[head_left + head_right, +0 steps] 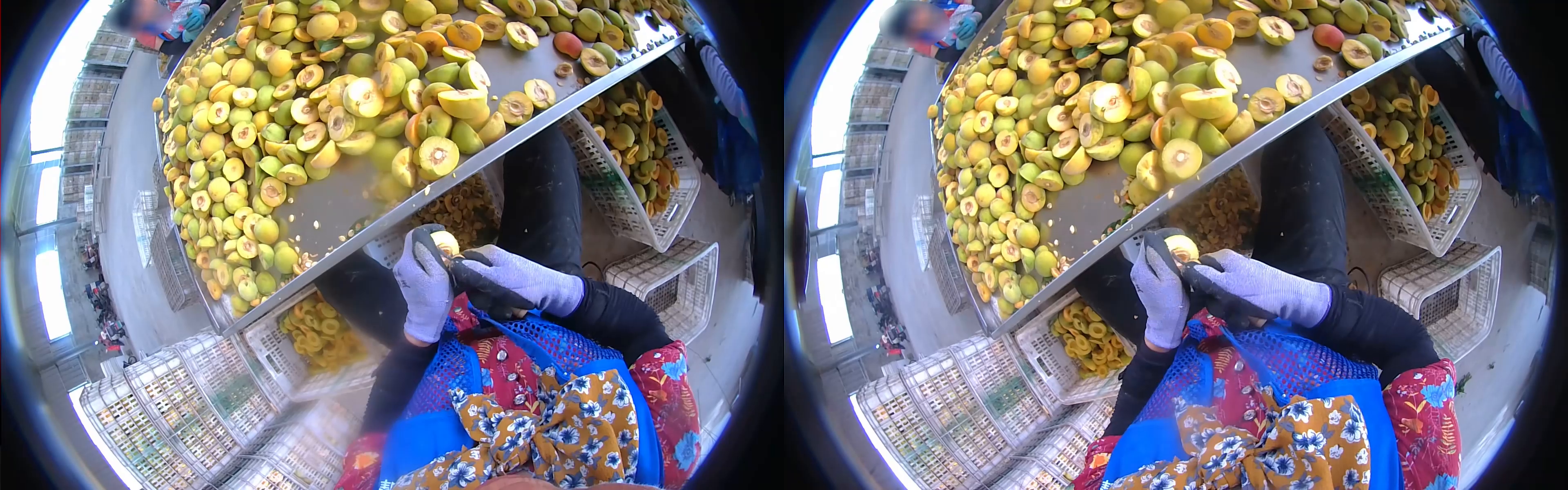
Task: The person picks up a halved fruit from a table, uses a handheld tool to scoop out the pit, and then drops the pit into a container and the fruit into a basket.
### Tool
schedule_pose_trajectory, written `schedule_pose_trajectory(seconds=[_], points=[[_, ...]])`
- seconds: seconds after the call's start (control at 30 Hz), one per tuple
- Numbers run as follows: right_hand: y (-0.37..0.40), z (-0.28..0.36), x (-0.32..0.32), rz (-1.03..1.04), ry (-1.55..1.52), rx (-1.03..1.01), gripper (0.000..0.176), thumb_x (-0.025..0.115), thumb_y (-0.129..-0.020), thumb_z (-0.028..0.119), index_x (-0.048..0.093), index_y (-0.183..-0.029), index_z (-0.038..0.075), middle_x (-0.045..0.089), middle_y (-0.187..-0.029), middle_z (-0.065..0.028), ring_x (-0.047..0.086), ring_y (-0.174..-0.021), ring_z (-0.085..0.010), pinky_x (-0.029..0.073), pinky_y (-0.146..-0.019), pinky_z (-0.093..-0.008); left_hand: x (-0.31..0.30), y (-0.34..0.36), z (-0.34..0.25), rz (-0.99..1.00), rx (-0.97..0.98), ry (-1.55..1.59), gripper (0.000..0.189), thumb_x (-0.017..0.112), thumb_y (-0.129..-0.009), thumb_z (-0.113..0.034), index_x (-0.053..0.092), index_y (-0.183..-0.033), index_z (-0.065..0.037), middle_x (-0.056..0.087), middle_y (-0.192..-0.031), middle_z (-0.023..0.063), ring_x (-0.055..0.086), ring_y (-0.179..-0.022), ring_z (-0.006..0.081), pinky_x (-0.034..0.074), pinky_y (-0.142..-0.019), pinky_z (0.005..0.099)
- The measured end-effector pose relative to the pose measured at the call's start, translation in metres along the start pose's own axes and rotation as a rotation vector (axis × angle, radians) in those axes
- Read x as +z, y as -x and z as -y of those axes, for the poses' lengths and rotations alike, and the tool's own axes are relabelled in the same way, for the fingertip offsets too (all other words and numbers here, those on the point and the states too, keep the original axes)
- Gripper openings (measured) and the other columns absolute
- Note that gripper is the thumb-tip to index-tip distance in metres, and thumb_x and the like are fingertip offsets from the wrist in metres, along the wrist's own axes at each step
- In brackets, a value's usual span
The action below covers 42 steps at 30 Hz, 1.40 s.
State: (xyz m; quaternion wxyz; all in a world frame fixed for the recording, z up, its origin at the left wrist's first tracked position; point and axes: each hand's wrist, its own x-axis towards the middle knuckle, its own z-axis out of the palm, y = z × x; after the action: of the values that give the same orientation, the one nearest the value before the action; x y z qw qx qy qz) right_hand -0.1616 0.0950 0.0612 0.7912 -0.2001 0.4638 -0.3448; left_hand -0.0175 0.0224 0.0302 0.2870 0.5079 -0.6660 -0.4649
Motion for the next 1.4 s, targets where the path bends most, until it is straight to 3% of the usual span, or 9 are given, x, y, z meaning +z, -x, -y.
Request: schedule_pose_trajectory(seconds=[0.13, 0.33, 0.37, 0.5, 0.73, 1.0, 1.1, 1.17, 1.4], points=[[-0.011, -0.025, -0.011, -0.05, 0.392, -0.196, 0.042, 0.046, -0.101, 0.043, 0.061, -0.094, 0.005, 0.058, -0.065, -0.0017, 0.058, -0.054, -0.008, 0.045, -0.045, -0.0248, -0.002, -0.002, 0.001, 0.081, -0.018, -0.105, 0.027, 0.039, -0.1, -0.014, 0.063, -0.097, -0.001, 0.067, -0.087, 0.0181, 0.067, -0.08, 0.0321, 0.051, -0.073, 0.04], [0.003, -0.007, -0.008, 0.043, -0.028, -0.033, 0.041, 0.048, -0.101, 0.043, 0.06, -0.088, 0.006, 0.053, -0.062, 0.0012, 0.05, -0.048, -0.0067, 0.041, -0.042, -0.0241, 0.006, 0.004, -0.008, 0.045, 0.014, -0.108, 0.027, 0.04, -0.1, -0.015, 0.062, -0.097, -0.001, 0.066, -0.085, 0.0183, 0.066, -0.078, 0.0331, 0.051, -0.072, 0.0397], [-0.009, -0.021, -0.013, 0.184, -0.054, -0.249, 0.04, 0.049, -0.101, 0.044, 0.059, -0.086, 0.007, 0.052, -0.061, 0.0009, 0.049, -0.047, -0.0066, 0.039, -0.04, -0.0242, 0.008, 0.003, -0.008, 0.033, 0.068, -0.108, 0.027, 0.04, -0.101, -0.015, 0.062, -0.097, -0.001, 0.066, -0.085, 0.0184, 0.066, -0.077, 0.0329, 0.051, -0.072, 0.0392], [0.003, -0.015, -0.008, 0.135, -0.445, 0.015, 0.037, 0.053, -0.1, 0.043, 0.057, -0.089, 0.008, 0.05, -0.059, 0.0008, 0.047, -0.042, -0.0082, 0.036, -0.036, -0.0236, 0.009, -0.003, 0.002, 0.107, 0.022, 0.019, 0.028, 0.041, -0.102, -0.018, 0.062, -0.1, 0.0, 0.066, -0.086, 0.0162, 0.066, -0.077, 0.0265, 0.051, -0.072, 0.0361], [-0.014, -0.034, -0.019, 0.812, -1.308, 0.244, 0.039, 0.043, -0.103, 0.04, 0.053, -0.098, 0.003, 0.037, -0.052, 0.0023, 0.037, -0.033, -0.0067, 0.033, -0.029, -0.0196, 0.008, -0.006, 0.016, 0.271, -0.043, 0.512, 0.036, 0.037, -0.105, -0.027, 0.06, -0.108, 0.001, 0.064, -0.094, 0.0079, 0.062, -0.084, 0.0152, 0.051, -0.079, 0.0298], [-0.017, -0.037, -0.019, 0.756, -1.298, 0.203, 0.04, 0.042, -0.103, 0.039, 0.054, -0.099, 0.001, 0.036, -0.053, 0.0028, 0.034, -0.033, -0.0058, 0.032, -0.029, -0.0199, 0.008, -0.012, 0.016, 0.196, 0.219, 0.186, 0.038, 0.036, -0.105, -0.028, 0.061, -0.106, 0.001, 0.065, -0.094, 0.0095, 0.063, -0.081, 0.0164, 0.051, -0.076, 0.0298], [-0.019, -0.038, -0.019, 0.831, -1.354, 0.251, 0.041, 0.043, -0.103, 0.039, 0.055, -0.098, 0.0, 0.037, -0.053, 0.0027, 0.035, -0.034, -0.0057, 0.032, -0.03, -0.0203, 0.012, -0.007, 0.017, 0.229, -0.041, 0.558, 0.041, 0.036, -0.106, -0.029, 0.063, -0.104, 0.001, 0.066, -0.091, 0.0094, 0.063, -0.079, 0.0158, 0.051, -0.074, 0.0294], [-0.02, -0.039, -0.022, 0.938, -1.437, 0.311, 0.041, 0.044, -0.103, 0.039, 0.056, -0.098, 0.0, 0.038, -0.054, 0.0025, 0.036, -0.035, -0.0059, 0.033, -0.03, -0.0207, 0.01, -0.01, 0.011, 0.243, 0.076, 0.271, 0.043, 0.036, -0.106, -0.032, 0.064, -0.102, 0.0, 0.067, -0.089, 0.0088, 0.063, -0.078, 0.0155, 0.052, -0.073, 0.0292], [-0.018, -0.049, -0.031, 0.558, -1.084, 0.282, 0.041, 0.048, -0.101, 0.044, 0.057, -0.095, 0.005, 0.045, -0.055, 0.0006, 0.039, -0.035, -0.0073, 0.033, -0.03, -0.02, 0.006, -0.012, 0.03, 0.319, 0.276, -0.209, 0.048, 0.037, -0.106, -0.037, 0.066, -0.094, -0.001, 0.068, -0.083, 0.0097, 0.064, -0.075, 0.0172, 0.051, -0.07, 0.03]])
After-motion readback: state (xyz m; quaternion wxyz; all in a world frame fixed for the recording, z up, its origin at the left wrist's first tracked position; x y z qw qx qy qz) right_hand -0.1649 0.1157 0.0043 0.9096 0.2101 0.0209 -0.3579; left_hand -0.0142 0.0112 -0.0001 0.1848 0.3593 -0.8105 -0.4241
